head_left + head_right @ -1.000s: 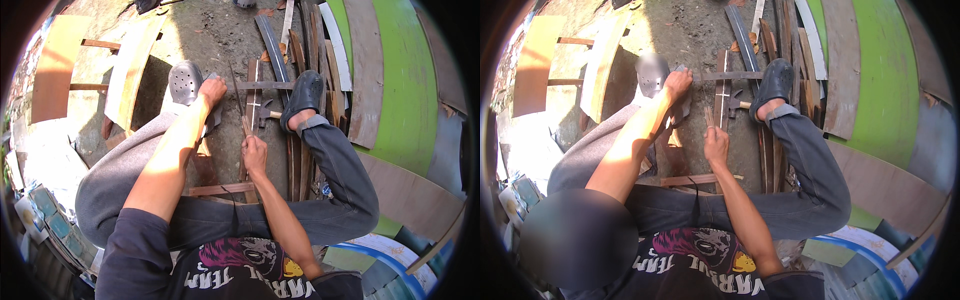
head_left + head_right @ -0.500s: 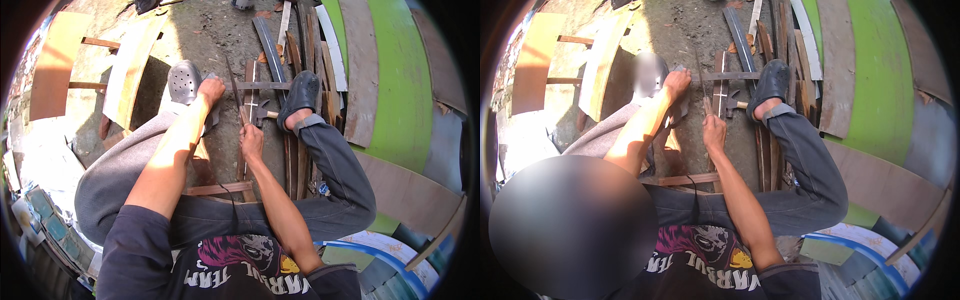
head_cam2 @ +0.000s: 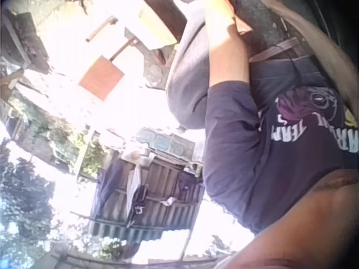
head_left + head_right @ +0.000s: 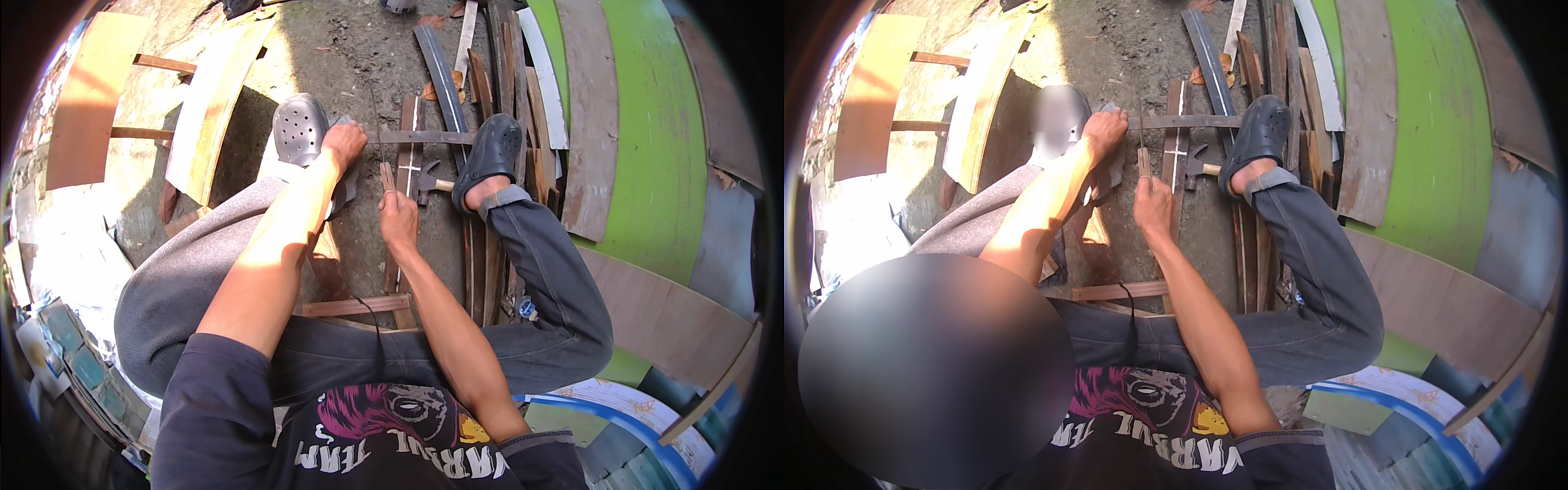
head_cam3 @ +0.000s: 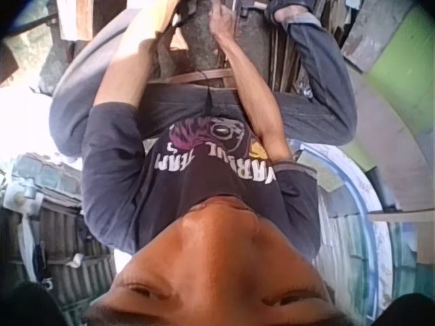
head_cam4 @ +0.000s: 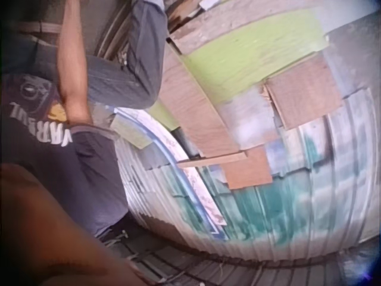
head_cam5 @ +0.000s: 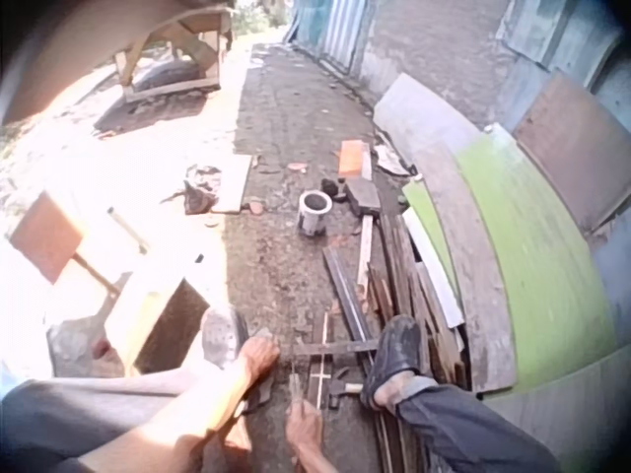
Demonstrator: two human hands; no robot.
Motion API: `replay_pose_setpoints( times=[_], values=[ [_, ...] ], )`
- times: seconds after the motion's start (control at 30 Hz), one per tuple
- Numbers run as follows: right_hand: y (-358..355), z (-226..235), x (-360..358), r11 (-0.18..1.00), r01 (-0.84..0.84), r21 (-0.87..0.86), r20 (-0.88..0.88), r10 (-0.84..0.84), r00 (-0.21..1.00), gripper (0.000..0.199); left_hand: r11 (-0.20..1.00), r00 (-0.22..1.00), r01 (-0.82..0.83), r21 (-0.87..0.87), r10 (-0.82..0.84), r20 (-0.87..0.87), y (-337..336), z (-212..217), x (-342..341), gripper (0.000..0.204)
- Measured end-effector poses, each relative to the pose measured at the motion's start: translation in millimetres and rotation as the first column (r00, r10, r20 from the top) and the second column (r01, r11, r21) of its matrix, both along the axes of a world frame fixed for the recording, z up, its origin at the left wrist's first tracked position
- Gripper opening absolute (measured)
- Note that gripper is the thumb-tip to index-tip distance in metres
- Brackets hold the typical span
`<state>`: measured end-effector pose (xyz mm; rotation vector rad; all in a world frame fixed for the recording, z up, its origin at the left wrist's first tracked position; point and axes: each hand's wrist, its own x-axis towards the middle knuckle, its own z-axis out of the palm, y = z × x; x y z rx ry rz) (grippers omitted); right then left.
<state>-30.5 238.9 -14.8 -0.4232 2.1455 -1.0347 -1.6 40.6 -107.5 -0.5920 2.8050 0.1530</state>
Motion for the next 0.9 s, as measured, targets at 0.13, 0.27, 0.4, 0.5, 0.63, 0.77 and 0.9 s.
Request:
replay_pose_setpoints(
  times=[0.13, 0.27, 0.4, 0.5, 0.63, 0.77, 0.9],
  values=[
    [66.8, 21.1, 17.5, 0.996, 0.074, 0.045, 0.184, -0.081, 0.98, 0.036, 1.0, 0.999, -0.007, 0.013, 0.007, 0.031, -0.9, 0.5, 2.9, 0.023],
    [81.2, 41.7, 21.5, 0.991, 0.122, 0.053, 0.243, -0.131, 0.961, 0.034, 1.0, 0.999, 0.012, 0.008, -0.012, 0.03, -2.0, -3.7, 3.0, 0.023],
    [8.6, -12.0, -16.5, 0.995, 0.09, -0.032, 0.146, -0.084, 0.986, 0.036, 1.0, 0.999, 0.019, 0.016, -0.019, 0.032, 0.0, -1.8, -8.9, 0.021],
    [11.9, 8.1, -7.2, 0.998, 0.056, 0.004, 0.11, -0.056, 0.992, 0.038, 1.0, 1.0, -0.01, 0.013, 0.01, -0.003, 0.7, -15.7, 6.0, 0.021],
    [79.8, 48.3, 38.9, 0.991, 0.128, 0.048, 0.233, -0.135, 0.963, 0.036, 0.998, 0.999, -0.01, -0.054, 0.007, -0.053, -2.4, -11.9, 6.2, 0.022],
    [40.6, -2.5, 3.1, 0.99, 0.141, -0.015, 0.186, -0.135, 0.973, 0.035, 1.0, 0.999, 0.028, -0.007, -0.028, -0.016, -4.0, 0.5, 1.1, 0.022],
    [-3.8, -26.2, -22.3, 0.998, 0.068, -0.005, 0.138, -0.067, 0.988, 0.035, 0.998, 0.999, 0.045, 0.036, -0.045, -0.018, -5.0, -1.9, 0.3, 0.023]
  ],
)
